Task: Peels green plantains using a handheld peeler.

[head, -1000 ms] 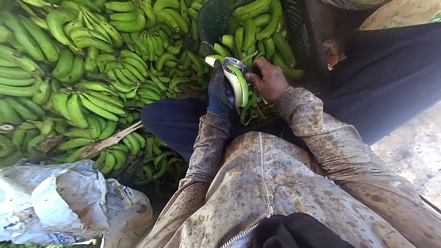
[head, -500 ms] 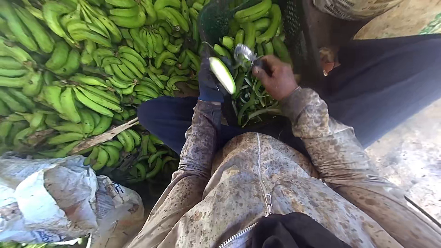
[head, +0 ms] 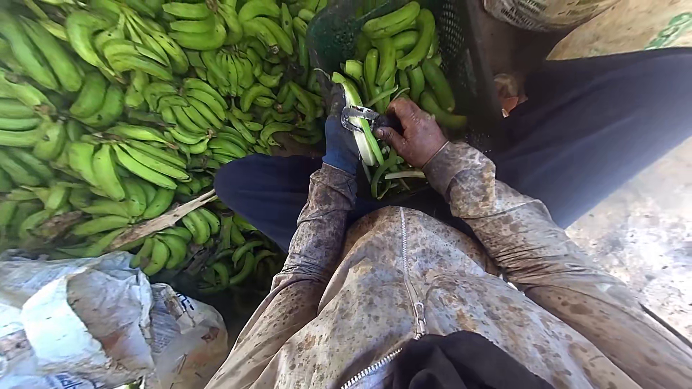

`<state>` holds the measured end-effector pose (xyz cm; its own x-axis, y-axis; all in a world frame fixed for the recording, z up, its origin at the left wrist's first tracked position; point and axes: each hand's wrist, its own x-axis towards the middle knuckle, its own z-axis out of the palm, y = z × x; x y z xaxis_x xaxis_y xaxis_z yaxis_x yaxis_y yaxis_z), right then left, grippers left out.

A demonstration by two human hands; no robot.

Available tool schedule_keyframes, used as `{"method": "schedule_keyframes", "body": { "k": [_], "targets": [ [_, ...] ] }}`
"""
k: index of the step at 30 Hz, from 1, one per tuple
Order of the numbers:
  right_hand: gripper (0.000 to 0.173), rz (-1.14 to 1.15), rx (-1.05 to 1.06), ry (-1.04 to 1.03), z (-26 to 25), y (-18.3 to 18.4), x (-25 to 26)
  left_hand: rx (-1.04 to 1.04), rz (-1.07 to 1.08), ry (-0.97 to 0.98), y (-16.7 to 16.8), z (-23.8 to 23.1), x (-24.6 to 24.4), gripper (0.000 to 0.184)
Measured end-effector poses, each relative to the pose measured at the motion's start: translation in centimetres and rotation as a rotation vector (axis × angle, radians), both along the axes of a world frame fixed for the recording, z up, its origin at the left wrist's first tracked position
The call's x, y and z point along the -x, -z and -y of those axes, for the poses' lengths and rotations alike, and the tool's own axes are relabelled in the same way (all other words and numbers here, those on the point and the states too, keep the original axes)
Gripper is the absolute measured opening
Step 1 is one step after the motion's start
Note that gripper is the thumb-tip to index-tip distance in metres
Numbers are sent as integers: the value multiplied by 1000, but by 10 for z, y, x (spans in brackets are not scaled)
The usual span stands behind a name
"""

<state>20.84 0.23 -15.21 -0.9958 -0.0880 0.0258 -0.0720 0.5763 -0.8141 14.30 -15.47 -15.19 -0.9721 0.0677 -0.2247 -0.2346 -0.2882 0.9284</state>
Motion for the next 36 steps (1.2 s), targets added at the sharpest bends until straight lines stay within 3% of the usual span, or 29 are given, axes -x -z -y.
{"method": "schedule_keyframes", "body": {
  "k": [3, 6, 8, 11, 13, 15, 17, 20, 24, 26, 28, 31, 36],
  "targets": [
    [47, 106, -41, 91, -8, -9, 12, 343, -162, 128, -1, 3, -4, 41],
    [50, 283, -85, 150, -38, -24, 34, 429, -222, 479, -16, 16, -20, 53],
    [52, 365, -125, 204, -54, -27, 41, 377, -200, 637, -21, 22, -26, 64],
    [53, 267, -68, 243, -54, -22, 30, 119, -7, 468, -12, 26, -21, 57],
    [51, 139, 3, 153, -41, -14, 15, -259, 132, 333, -3, 30, -6, 73],
    [46, 25, 54, 12, -28, -6, 0, -467, 199, 210, 2, 38, 10, 69],
    [44, -54, 27, -126, -17, 1, -10, -481, 224, 91, 3, 46, 15, 52],
    [47, -77, -26, -204, -6, 9, -10, -371, 277, 61, -3, 35, 12, 49],
    [44, 47, 33, -57, -6, 0, 14, 17, 71, 166, -13, 10, -20, 36],
    [45, 157, -7, 69, -16, -7, 29, 238, 3, 240, -16, 13, -32, 45],
    [50, 270, -40, 157, -32, -3, 37, 84, 59, 258, -12, 20, -34, 49],
    [51, 239, 11, 177, -36, 3, 27, -279, 122, 360, -9, 40, -23, 54],
    [40, 49, 124, -183, -14, 0, -11, -439, 132, 165, -6, 54, 5, 50]
  ]
}}
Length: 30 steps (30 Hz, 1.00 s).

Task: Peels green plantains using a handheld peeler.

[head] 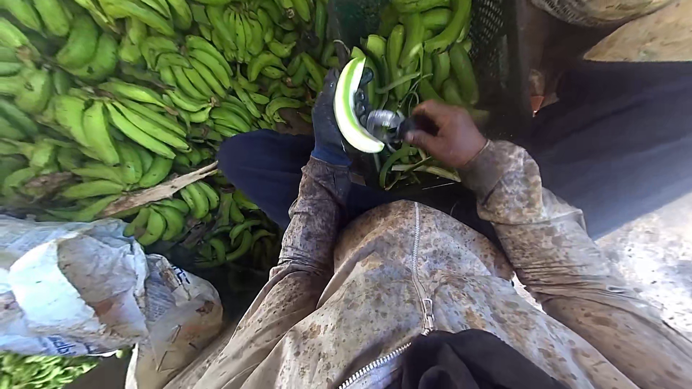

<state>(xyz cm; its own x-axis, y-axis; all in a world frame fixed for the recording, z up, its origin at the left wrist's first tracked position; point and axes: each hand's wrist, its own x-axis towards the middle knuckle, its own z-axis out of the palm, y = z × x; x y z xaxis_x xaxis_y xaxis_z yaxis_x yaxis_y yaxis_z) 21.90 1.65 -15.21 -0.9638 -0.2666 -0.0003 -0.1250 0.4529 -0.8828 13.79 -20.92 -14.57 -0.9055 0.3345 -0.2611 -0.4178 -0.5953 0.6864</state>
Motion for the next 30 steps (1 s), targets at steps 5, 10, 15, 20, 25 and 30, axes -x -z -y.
{"method": "schedule_keyframes", "body": {
  "k": [5, 10, 15, 20, 25, 30],
  "targets": [
    [38, -58, -28, -184, 11, 7, -2, 13, 93, 82, 3, -5, -1, 56],
    [38, -65, -4, -129, 20, 10, 5, 273, 2, 105, -10, -16, -7, 36],
    [36, 38, -4, 45, 18, 16, 21, 496, -213, -5, 5, -26, -32, 36],
    [39, 214, 29, 292, -3, 22, 43, 381, -118, 108, 7, -26, -39, 40],
    [52, 539, 136, 470, -9, 11, 37, 487, -118, 202, 5, -8, -43, 44],
    [63, 601, -114, 361, -17, -7, 21, 883, -655, 215, -65, -61, -11, 49]
  ]
}}
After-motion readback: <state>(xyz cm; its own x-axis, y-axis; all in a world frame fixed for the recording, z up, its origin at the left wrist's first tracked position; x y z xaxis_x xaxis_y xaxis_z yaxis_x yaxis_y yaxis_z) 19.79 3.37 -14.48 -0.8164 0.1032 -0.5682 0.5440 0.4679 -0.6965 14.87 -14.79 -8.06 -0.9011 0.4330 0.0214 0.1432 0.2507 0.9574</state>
